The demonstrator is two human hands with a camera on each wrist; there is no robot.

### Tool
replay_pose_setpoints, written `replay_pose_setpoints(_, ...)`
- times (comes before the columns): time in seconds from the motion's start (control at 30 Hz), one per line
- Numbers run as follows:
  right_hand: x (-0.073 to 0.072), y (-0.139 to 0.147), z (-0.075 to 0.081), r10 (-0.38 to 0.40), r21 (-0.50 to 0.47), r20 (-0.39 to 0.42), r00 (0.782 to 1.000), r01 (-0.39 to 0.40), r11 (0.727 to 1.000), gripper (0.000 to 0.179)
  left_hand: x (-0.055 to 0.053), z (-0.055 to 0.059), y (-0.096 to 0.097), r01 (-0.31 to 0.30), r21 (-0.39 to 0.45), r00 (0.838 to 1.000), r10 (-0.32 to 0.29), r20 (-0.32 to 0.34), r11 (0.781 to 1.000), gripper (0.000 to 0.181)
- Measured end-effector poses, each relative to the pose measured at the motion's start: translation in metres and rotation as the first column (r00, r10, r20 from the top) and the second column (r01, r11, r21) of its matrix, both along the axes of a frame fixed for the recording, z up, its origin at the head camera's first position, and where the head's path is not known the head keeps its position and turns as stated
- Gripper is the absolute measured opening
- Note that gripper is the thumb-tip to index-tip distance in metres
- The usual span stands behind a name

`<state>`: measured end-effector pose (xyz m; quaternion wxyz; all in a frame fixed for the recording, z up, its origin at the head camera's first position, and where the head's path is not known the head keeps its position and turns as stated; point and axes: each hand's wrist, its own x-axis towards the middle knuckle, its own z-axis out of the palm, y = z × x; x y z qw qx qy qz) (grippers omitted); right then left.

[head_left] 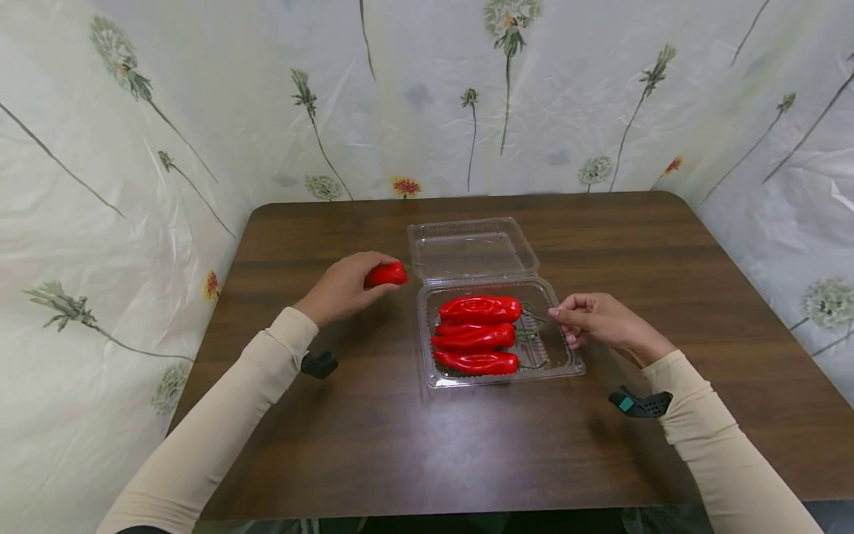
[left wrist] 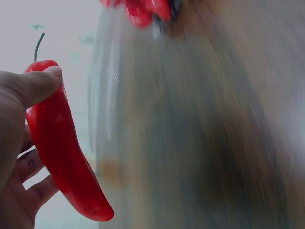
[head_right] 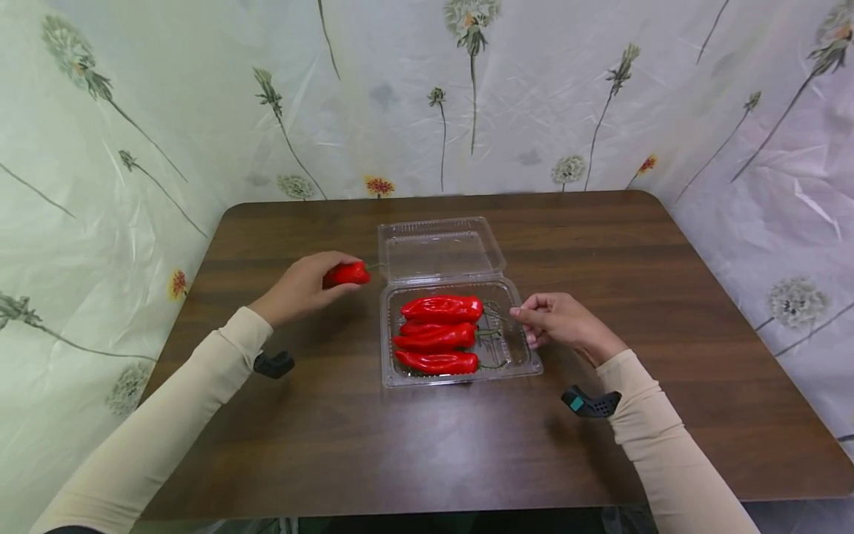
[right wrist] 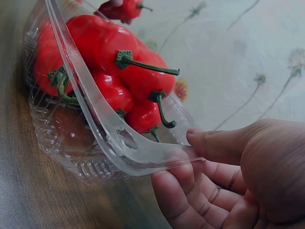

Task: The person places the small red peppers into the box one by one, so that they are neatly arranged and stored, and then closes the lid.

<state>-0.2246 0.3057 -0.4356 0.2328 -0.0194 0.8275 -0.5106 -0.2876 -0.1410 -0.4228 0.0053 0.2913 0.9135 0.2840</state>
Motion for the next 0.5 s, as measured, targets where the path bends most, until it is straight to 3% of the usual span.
replay_pose_setpoints(0.27, 0.001, 0.0, 0.0, -0.01, -0.004, 0.011, 1.0, 0.01, 1.0, 0.044, 0.024, 0.019, 0.037, 0.117, 0.004, 0.992, -0.117, -0.049, 0.993, 0.047)
replay_pose_setpoints(0.5, 0.001, 0.001, -0.001, -0.003, 0.003, 0.0, 1.0, 0.003, 1.0, 0.047, 0.046, 0.026, 0.076, 0.213, -0.081, 0.973, -0.219, -0.074, 0.974, 0.047)
